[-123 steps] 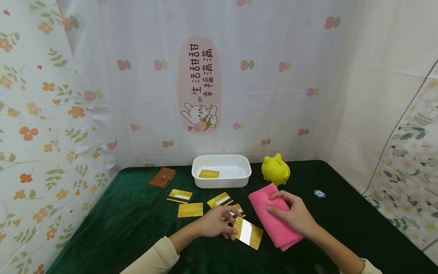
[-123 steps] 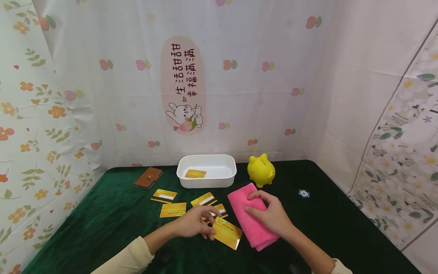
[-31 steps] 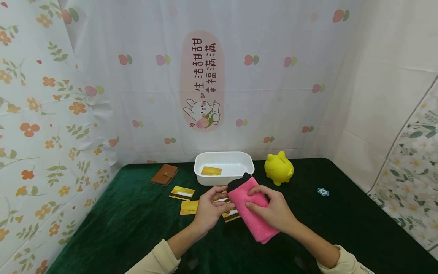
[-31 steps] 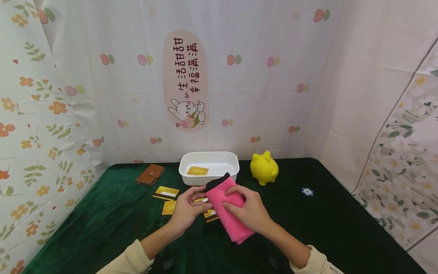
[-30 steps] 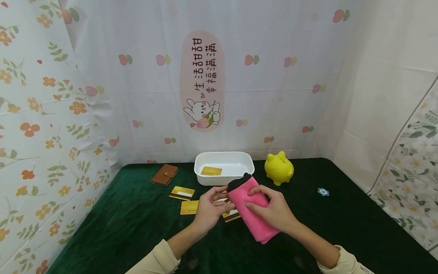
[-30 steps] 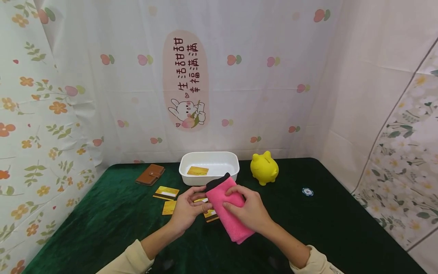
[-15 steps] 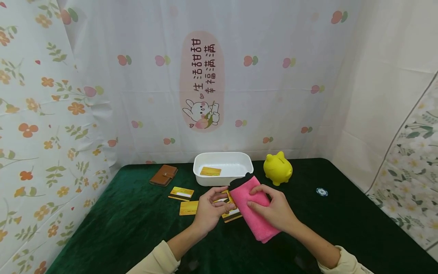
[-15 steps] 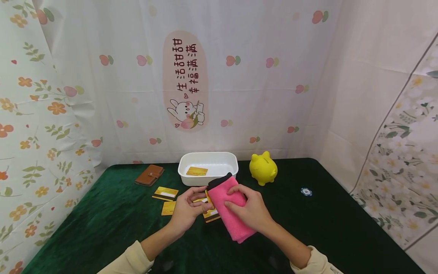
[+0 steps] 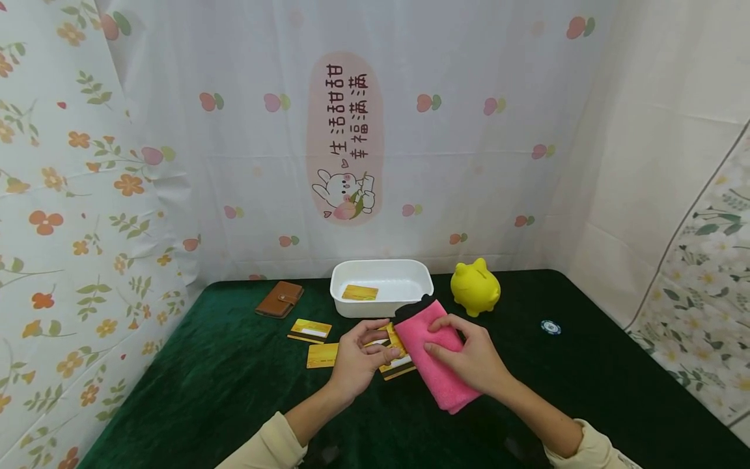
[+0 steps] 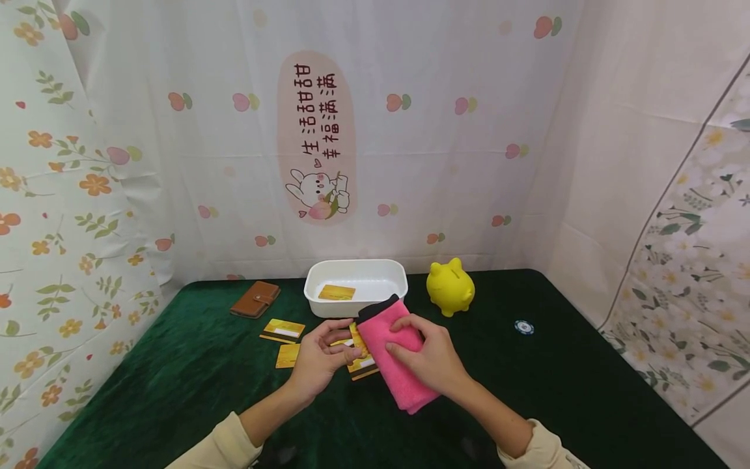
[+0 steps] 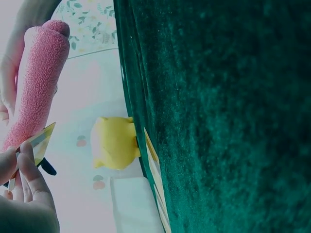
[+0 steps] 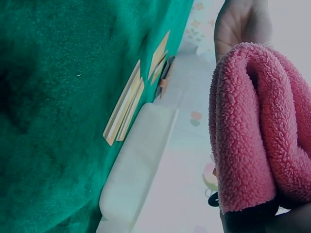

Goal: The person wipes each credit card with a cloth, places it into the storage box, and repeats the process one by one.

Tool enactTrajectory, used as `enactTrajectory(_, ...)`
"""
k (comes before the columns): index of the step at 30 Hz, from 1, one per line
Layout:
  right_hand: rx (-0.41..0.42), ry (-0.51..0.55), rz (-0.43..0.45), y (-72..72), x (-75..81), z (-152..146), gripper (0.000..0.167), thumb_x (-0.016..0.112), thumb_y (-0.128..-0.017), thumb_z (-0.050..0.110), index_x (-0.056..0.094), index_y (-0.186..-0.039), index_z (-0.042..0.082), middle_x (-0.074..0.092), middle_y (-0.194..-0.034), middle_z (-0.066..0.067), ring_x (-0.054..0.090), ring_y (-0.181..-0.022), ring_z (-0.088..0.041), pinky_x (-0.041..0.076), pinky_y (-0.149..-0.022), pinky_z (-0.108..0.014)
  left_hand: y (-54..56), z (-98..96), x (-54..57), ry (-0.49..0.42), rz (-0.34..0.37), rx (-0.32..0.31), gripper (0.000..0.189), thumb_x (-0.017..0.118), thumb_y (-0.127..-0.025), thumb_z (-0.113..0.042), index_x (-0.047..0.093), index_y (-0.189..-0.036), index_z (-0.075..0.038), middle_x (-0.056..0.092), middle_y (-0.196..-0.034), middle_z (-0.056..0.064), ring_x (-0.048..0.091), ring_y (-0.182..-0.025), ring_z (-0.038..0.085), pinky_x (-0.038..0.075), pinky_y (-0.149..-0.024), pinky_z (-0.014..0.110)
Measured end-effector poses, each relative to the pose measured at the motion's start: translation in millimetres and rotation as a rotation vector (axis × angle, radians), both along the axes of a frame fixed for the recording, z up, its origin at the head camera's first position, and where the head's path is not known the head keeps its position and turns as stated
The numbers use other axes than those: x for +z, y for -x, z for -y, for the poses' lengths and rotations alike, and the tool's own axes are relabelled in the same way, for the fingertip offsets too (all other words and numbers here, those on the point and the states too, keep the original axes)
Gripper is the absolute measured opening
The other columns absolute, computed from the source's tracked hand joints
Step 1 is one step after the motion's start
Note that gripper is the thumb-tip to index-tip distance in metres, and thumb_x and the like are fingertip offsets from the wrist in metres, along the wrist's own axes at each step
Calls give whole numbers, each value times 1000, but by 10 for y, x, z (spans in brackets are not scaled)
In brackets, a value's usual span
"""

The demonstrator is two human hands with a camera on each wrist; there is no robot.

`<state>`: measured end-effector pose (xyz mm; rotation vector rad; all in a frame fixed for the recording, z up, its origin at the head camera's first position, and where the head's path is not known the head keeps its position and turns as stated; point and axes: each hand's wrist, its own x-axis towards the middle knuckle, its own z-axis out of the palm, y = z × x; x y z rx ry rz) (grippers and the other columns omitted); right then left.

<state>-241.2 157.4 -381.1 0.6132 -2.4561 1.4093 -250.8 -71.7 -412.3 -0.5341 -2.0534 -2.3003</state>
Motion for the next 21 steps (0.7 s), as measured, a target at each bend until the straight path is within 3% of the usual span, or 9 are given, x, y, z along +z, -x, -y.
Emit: enactTrajectory(21, -35, -4, -13, 71, -21, -76, 24, 78, -87, 19, 64, -105, 15, 62, -92, -7, 59, -69, -18, 54, -56, -29, -3, 42, 6, 30, -20, -12, 46, 74, -88, -3, 56, -130, 2, 65, -117, 22, 72, -91, 28, 58, -82, 32)
